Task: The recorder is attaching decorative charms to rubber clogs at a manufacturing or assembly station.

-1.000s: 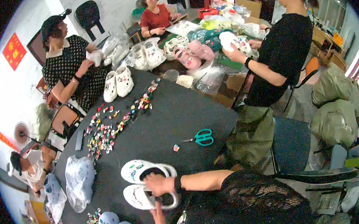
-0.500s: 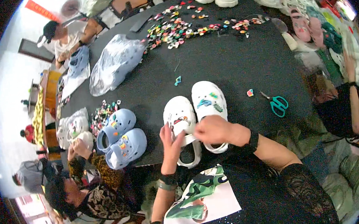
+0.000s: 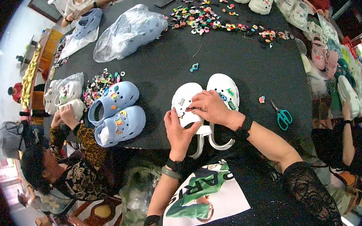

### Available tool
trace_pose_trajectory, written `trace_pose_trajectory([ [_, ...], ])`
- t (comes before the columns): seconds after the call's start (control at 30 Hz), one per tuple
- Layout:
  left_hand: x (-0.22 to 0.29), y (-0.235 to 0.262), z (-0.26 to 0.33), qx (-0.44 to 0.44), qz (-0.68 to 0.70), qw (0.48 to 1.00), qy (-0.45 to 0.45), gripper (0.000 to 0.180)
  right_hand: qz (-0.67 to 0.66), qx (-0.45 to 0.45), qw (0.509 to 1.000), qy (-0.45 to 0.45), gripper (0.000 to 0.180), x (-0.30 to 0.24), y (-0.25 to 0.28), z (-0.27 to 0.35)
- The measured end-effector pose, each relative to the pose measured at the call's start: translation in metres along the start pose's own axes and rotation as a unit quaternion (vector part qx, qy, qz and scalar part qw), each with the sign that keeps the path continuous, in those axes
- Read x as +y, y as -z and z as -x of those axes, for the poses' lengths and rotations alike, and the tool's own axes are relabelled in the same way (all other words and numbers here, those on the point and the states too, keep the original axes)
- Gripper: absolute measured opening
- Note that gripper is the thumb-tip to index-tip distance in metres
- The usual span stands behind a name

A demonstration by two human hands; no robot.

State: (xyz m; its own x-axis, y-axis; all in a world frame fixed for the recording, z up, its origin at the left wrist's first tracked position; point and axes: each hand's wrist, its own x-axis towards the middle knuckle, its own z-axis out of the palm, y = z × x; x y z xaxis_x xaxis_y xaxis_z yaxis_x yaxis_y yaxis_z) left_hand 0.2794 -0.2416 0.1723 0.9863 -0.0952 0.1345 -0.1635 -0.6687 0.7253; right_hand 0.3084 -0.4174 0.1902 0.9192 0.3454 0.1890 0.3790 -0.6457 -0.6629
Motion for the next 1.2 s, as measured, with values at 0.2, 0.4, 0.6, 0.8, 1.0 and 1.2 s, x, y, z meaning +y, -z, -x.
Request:
trace_pose_trajectory([
  [0.2, 0.002, -0.007, 0.0, 0.005, -0.015, 0.999, -0.038, 0.087, 0.014, 0.053, 0.998, -0.021, 0.013, 0.003, -0.008, -0.001],
  [0.4, 0.004, -0.008, 0.0, -0.021, 0.023, 0.999, -0.018, 0.075, 0.109, 0.085, 0.99, 0.014, 0.016, 0.006, -0.018, 0.001],
  [0.6, 0.005, -0.002, 0.001, -0.049, 0.021, 0.999, 0.006, 0.073, 0.087, 0.198, 0.971, -0.106, 0.02, 0.065, 0.069, 0.06],
  [0.8, 0.003, -0.006, -0.001, -0.052, 0.015, 0.998, -0.011, 0.073, 0.285, 0.01, 0.93, -0.231, 0.023, 0.136, 0.091, 0.164],
  [1.0, -0.003, -0.007, 0.0, -0.032, -0.023, 0.999, -0.015, 0.079, 0.113, 0.063, 0.94, -0.314, 0.011, 0.114, 0.089, 0.144],
  [1.2, -0.004, -0.005, 0.002, -0.021, -0.018, 1.0, -0.004, 0.084, -0.186, 0.001, 0.971, -0.148, 0.019, 0.032, 0.088, 0.026],
])
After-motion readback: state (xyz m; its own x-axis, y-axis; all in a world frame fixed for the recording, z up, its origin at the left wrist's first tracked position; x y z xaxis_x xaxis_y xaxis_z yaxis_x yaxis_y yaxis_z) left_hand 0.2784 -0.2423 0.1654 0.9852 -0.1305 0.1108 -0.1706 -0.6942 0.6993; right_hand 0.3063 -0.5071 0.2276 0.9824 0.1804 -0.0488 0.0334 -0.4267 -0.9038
